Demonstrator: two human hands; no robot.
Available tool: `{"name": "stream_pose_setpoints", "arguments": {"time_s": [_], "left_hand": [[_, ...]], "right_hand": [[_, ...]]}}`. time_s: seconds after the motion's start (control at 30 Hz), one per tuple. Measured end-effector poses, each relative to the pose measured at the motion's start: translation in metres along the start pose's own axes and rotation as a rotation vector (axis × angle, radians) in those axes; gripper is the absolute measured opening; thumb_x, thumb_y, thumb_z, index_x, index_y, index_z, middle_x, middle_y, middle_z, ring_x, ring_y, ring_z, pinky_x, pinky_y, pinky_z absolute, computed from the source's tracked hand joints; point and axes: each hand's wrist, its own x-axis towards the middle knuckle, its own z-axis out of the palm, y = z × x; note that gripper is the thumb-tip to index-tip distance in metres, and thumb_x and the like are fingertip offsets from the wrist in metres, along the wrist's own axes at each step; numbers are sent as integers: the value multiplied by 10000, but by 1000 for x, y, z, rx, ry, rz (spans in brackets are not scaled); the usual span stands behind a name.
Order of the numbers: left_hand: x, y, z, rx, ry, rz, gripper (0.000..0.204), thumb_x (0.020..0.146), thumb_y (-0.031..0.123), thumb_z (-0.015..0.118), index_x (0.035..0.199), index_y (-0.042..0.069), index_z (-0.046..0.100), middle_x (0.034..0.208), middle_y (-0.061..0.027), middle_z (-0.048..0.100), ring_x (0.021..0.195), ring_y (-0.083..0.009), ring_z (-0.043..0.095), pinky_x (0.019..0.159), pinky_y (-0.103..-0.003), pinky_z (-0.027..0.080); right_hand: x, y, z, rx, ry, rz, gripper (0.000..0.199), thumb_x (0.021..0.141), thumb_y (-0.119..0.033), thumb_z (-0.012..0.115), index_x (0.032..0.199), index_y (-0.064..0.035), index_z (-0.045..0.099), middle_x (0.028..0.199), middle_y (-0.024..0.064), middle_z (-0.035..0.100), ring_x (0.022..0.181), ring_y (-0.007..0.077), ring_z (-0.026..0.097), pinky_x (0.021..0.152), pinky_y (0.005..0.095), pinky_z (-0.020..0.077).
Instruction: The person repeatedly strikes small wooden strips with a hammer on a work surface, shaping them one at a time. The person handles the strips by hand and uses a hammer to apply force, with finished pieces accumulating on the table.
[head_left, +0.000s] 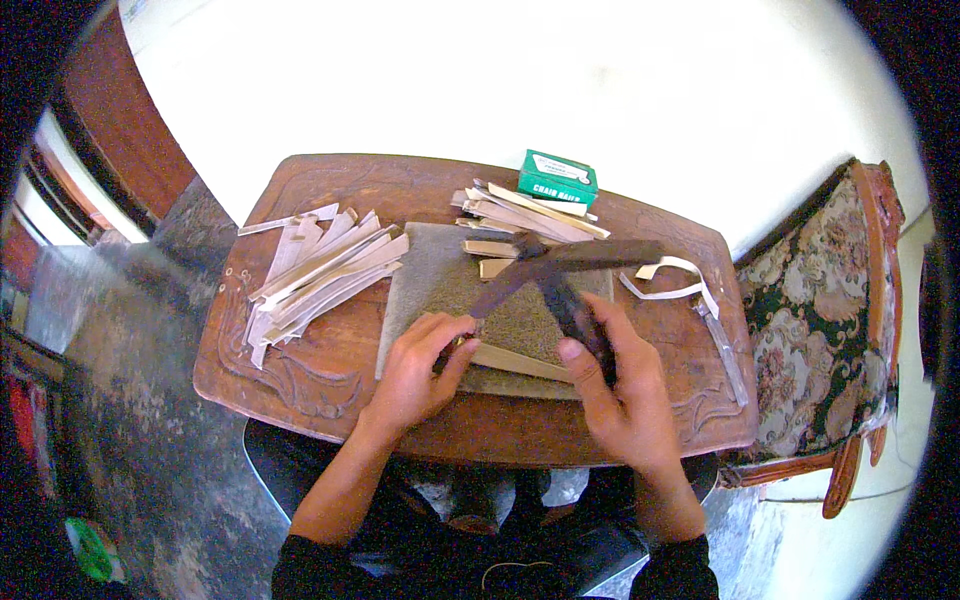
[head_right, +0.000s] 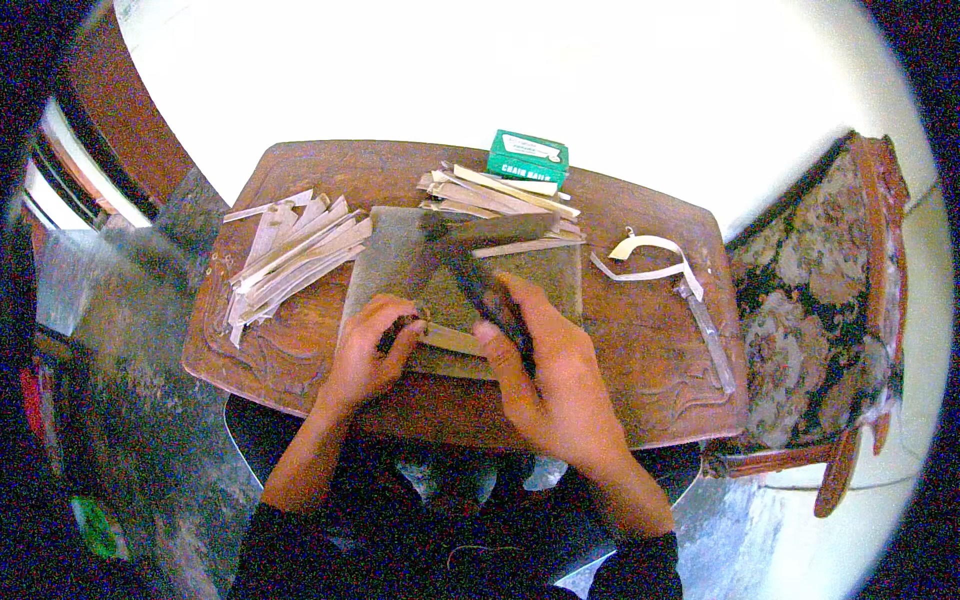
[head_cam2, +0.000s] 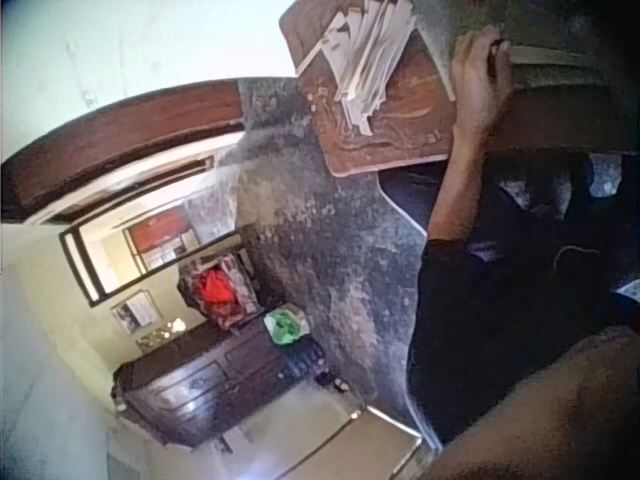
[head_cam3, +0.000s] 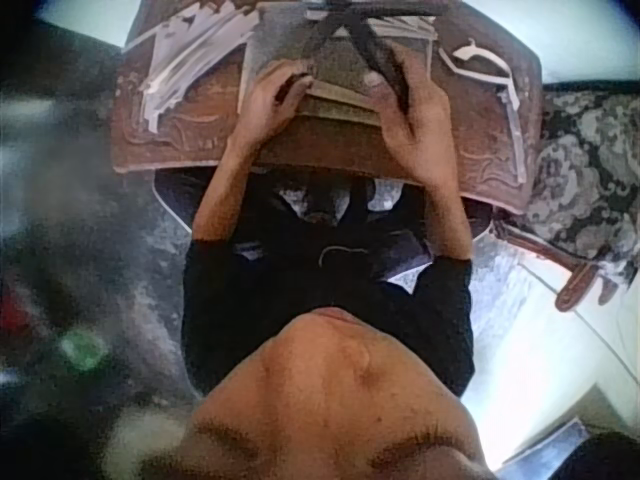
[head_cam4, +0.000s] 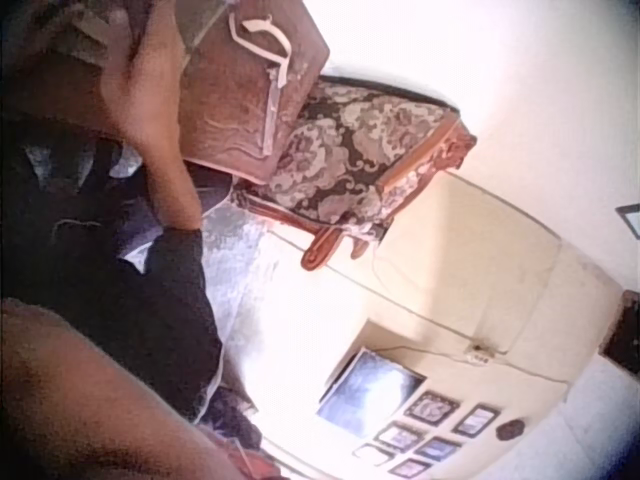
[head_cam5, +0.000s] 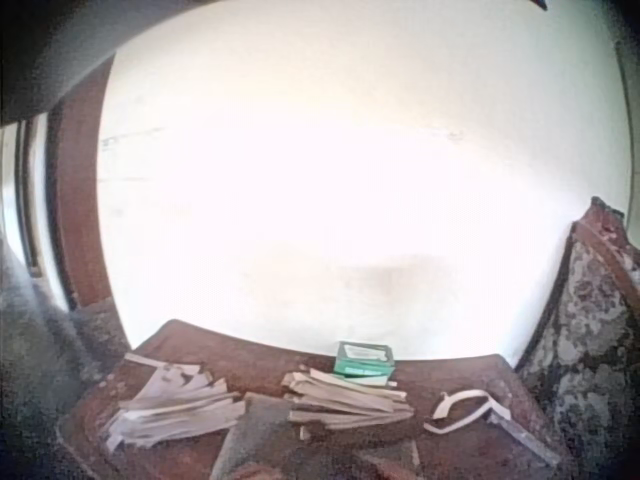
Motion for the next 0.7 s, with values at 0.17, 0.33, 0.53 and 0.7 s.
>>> {"name": "stream_pose_setpoints", "arguments": {"time_s": [0.17,0.33,0.53,0.7], "left_hand": [[-5,-5,4,-53,63,-144,117,909,81,667,989,14,613,910,-141,673,838,-263,661,768,-351,518],[-3,-6,0,-166,50,-259,92,933,98,646,970,30,596,877,-74,655,829,-158,617,766,-309,500],[-1,1,-1,-178,37,-268,82,931,77,649,972,14,616,890,-97,691,818,-193,670,744,-307,502],[-1,-1,1,-148,49,-190,98,923,78,662,982,15,616,905,-103,690,801,-189,668,710,-308,507]], "right_hand": [[2,39,48,772,110,494,228,1018,-233,531,1168,-62,515,688,9,509,536,113,497,462,279,417],[-5,74,81,779,146,582,221,1023,-294,518,1067,-77,508,679,-6,497,515,97,479,442,265,413],[-6,74,80,779,83,584,198,1025,-243,515,1131,-76,497,838,0,501,586,81,487,455,244,420],[-6,73,78,764,72,587,204,1024,-236,515,1139,-69,500,824,1,502,581,79,487,451,245,420]]}}
